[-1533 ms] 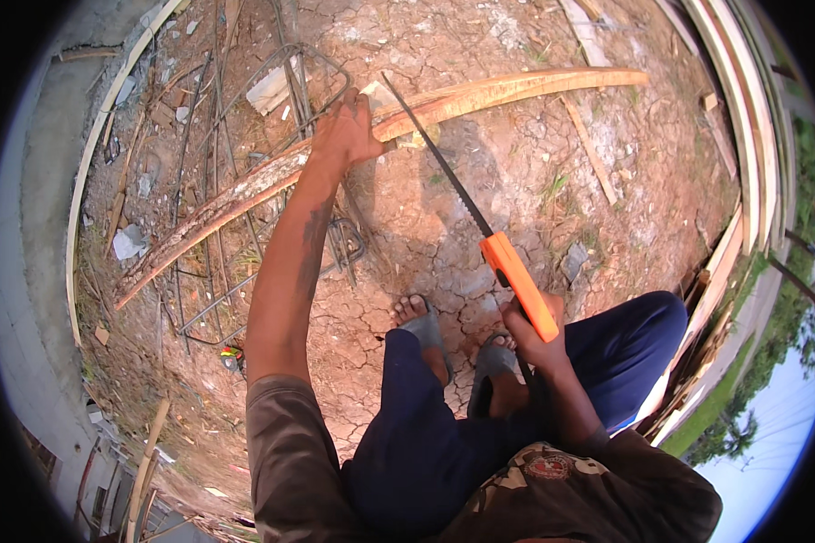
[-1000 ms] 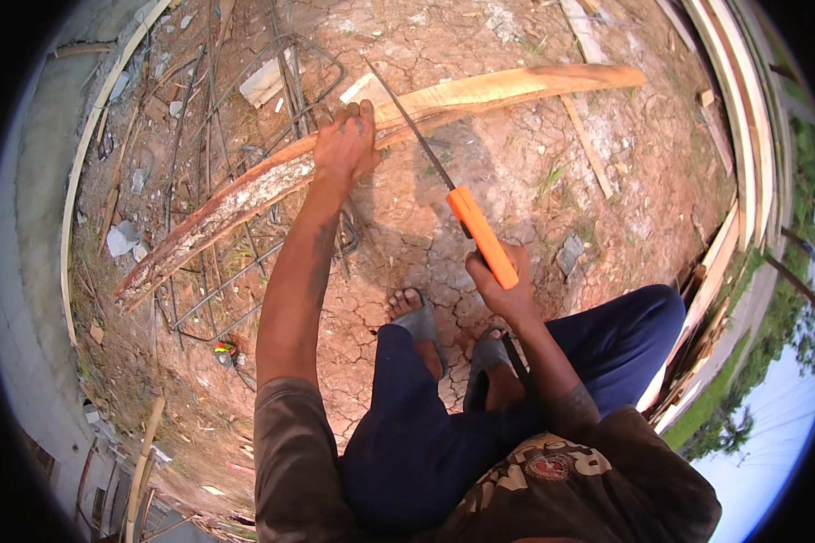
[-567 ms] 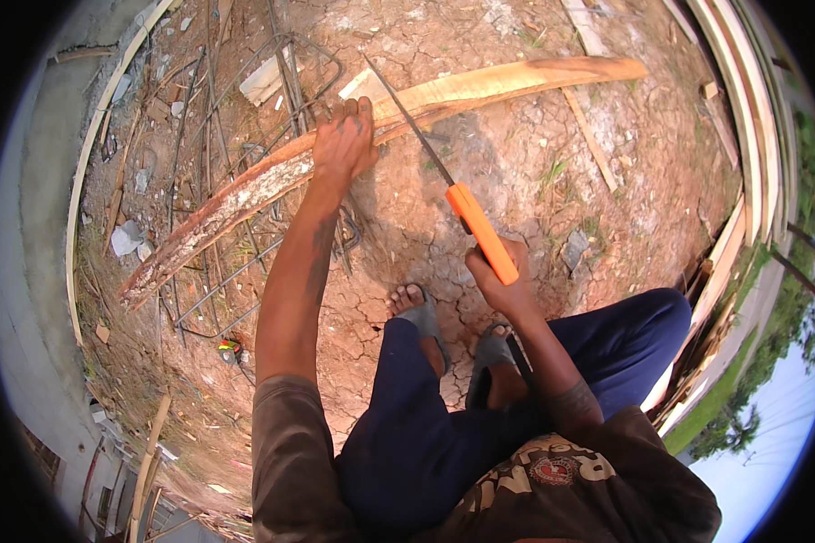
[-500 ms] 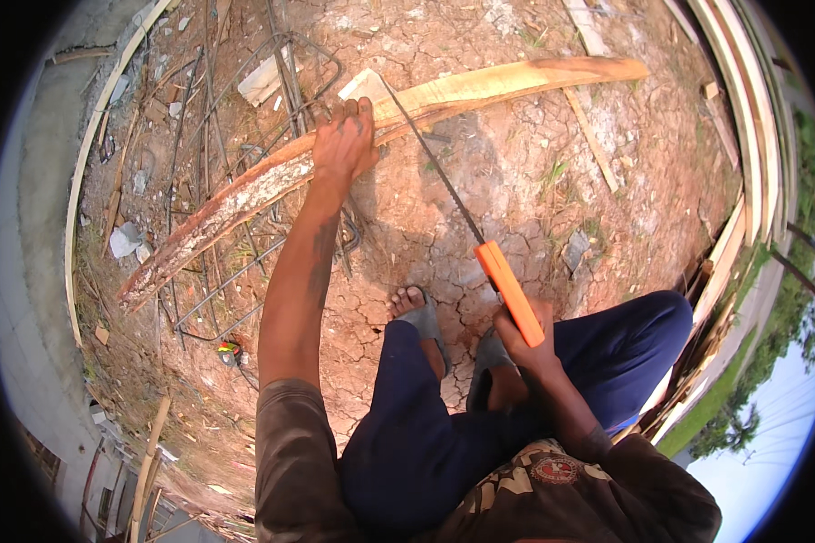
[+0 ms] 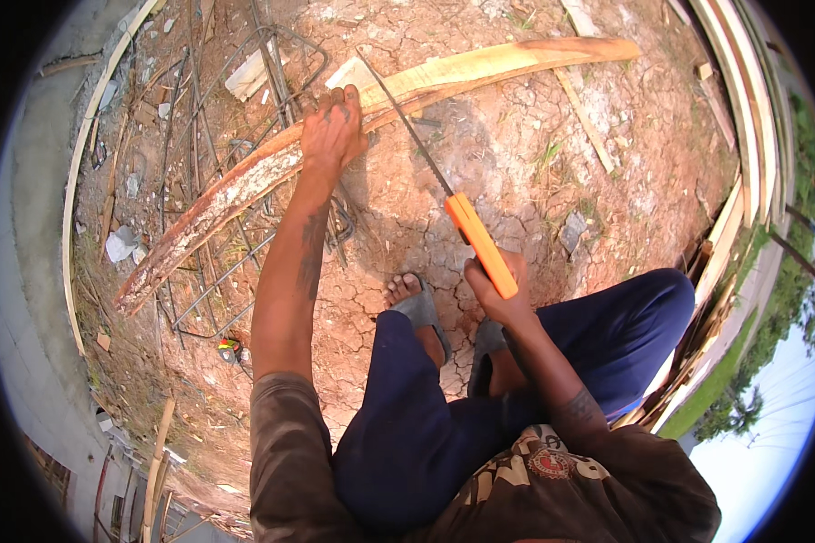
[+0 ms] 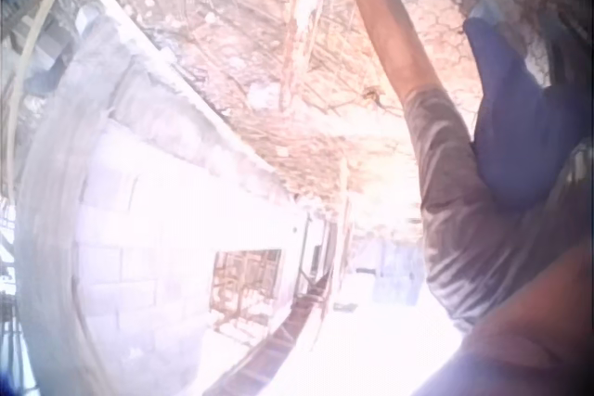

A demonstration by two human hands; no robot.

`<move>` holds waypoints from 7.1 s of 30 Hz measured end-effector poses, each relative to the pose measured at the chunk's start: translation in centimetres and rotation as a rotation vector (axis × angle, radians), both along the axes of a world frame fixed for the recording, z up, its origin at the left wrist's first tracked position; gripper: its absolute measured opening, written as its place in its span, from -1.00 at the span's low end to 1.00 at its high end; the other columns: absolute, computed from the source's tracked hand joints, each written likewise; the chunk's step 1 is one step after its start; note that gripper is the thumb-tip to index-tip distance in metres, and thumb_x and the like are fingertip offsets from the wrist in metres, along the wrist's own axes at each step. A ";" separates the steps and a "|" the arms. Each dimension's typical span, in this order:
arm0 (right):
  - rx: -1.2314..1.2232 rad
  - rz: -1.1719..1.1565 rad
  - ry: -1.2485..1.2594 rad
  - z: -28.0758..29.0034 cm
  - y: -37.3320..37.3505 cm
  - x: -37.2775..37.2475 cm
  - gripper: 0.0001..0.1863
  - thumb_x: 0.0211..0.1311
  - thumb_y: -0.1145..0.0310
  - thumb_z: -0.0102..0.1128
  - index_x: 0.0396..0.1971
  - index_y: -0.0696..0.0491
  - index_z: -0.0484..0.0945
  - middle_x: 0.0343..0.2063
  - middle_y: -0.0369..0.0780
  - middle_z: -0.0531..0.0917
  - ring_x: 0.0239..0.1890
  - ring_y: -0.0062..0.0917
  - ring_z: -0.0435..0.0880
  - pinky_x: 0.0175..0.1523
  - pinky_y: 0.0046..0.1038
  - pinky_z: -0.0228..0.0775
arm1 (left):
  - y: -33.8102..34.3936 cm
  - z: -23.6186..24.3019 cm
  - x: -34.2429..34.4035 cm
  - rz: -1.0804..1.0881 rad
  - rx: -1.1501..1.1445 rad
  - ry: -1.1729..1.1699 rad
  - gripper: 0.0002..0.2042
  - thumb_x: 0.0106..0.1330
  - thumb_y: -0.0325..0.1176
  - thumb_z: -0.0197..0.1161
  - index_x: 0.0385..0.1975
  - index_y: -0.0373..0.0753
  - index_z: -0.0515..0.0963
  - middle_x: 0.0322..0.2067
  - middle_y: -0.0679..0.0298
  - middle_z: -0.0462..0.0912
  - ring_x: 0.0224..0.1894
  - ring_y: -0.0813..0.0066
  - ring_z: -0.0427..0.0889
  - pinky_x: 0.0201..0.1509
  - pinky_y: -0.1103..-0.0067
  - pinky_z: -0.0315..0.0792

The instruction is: The person measures a wooden plank with a tape measure, marks it, and then uses a hand saw to cut the plank. The cut piece is separated from the main plank.

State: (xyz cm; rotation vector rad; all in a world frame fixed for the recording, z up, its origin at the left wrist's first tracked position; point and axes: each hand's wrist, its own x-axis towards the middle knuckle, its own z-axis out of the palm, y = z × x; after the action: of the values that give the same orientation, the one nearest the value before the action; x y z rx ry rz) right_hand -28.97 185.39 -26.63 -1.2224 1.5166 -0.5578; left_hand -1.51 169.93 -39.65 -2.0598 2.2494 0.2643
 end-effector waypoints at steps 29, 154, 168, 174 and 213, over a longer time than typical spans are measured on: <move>-0.063 0.017 0.042 1.5 2.6 -1.1 -0.90 0.10 0.51 0.23 -0.55 0.19 0.53 -0.71 -0.36 0.48 -0.63 -0.75 0.40 -0.50 -0.53 0.27 | -1.7 2.4 0.7 0.040 0.213 0.059 -0.34 0.07 -0.26 0.32 0.20 -0.42 0.35 0.03 -0.13 0.64 0.05 0.01 0.67 0.08 0.25 0.54; 0.052 0.354 -0.098 -0.9 -5.1 -4.7 -0.83 0.19 0.43 0.25 -0.53 0.15 0.49 -0.69 -0.36 0.46 -0.58 -0.73 0.41 -0.46 -0.48 0.31 | -0.6 -0.9 1.9 -0.058 0.136 0.043 -0.07 0.17 0.30 0.31 0.42 -0.21 0.22 -0.03 -0.07 0.69 0.06 0.03 0.67 0.16 0.20 0.45; -0.149 0.096 -0.056 -3.1 -1.3 -0.9 -0.84 0.14 0.43 0.24 -0.55 0.19 0.53 -0.73 -0.29 0.46 -0.62 -0.70 0.39 -0.47 -0.48 0.28 | -1.0 0.7 0.9 0.027 0.322 0.037 -0.01 0.13 0.32 0.37 0.44 -0.19 0.14 0.24 -0.11 0.50 0.32 0.03 0.48 0.36 0.14 0.31; -0.196 0.055 -0.054 -5.9 1.0 -1.0 -0.85 0.11 0.46 0.24 -0.57 0.18 0.53 -0.72 -0.27 0.49 -0.63 -0.69 0.44 -0.48 -0.48 0.31 | -0.5 -1.1 1.4 0.022 0.224 0.082 0.08 0.10 0.37 0.36 0.47 -0.24 0.09 0.11 -0.17 0.58 0.16 -0.03 0.60 0.19 0.12 0.44; -0.030 0.008 -0.076 -4.6 0.9 -0.7 -0.90 0.07 0.47 0.26 -0.55 0.18 0.58 -0.71 -0.19 0.57 -0.64 -0.55 0.59 -0.47 -0.45 0.41 | -0.9 0.4 0.6 0.020 0.285 0.027 -0.04 0.11 0.17 0.37 0.47 -0.07 0.06 0.02 -0.12 0.64 0.05 -0.06 0.65 0.28 0.22 0.32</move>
State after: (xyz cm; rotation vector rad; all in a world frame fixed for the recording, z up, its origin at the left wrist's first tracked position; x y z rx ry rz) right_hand -29.64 186.32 -31.25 -1.2162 1.4433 -0.6165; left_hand -0.91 168.99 -39.30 -1.9407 2.0641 0.5810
